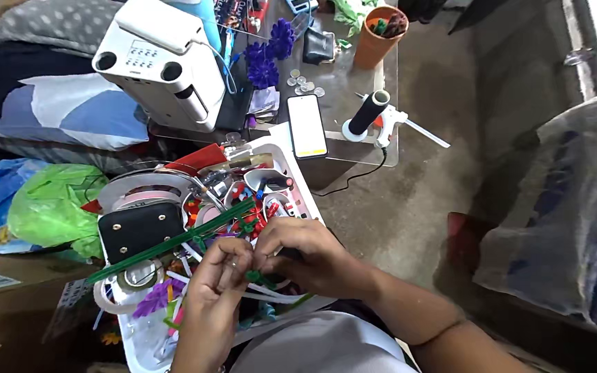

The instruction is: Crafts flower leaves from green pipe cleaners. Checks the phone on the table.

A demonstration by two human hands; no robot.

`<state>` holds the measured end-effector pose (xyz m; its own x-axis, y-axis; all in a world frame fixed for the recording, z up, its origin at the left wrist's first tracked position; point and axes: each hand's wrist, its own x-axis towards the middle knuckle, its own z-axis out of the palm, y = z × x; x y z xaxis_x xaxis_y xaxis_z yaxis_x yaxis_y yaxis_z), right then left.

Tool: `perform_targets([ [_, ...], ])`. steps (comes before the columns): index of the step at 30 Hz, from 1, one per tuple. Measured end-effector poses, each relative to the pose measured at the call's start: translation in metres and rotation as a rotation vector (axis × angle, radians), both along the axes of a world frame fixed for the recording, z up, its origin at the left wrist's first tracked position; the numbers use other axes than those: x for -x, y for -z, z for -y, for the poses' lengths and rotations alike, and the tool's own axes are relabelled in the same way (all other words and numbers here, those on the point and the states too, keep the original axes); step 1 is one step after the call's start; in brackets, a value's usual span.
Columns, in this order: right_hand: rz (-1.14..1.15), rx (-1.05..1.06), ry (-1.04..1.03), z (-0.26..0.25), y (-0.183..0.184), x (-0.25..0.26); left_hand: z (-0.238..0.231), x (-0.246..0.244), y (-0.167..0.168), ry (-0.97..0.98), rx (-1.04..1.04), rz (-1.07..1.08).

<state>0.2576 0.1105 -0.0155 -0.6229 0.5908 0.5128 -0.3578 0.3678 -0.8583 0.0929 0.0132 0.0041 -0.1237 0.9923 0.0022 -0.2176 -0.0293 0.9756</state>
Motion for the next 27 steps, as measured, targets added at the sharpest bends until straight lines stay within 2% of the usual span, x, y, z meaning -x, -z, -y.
perform_targets([
  [3,0.032,-0.090,0.126,0.002,-0.004,0.001,-0.002,-0.003,0.000,-0.044,-0.009,-0.059],
  [6,0.058,-0.021,0.172,0.003,-0.004,0.004,-0.005,-0.004,0.006,-0.125,-0.159,-0.263],
  [10,0.107,0.073,0.118,0.002,-0.003,0.003,-0.009,-0.002,0.007,-0.150,-0.253,-0.416],
  [15,0.146,0.051,0.009,-0.001,-0.004,0.000,-0.009,0.002,0.004,-0.121,-0.166,-0.409],
  [18,0.121,0.033,-0.048,-0.006,-0.002,-0.003,-0.008,0.001,0.004,-0.025,-0.046,-0.253],
  [21,0.096,0.026,-0.048,-0.012,0.000,-0.004,-0.009,-0.006,0.003,0.044,0.051,0.062],
  [23,0.080,0.019,-0.010,-0.014,0.003,-0.003,-0.011,-0.011,0.003,0.041,0.091,0.214],
  [27,0.053,-0.054,0.116,-0.012,0.007,0.001,-0.013,-0.024,0.004,-0.006,0.140,0.371],
])
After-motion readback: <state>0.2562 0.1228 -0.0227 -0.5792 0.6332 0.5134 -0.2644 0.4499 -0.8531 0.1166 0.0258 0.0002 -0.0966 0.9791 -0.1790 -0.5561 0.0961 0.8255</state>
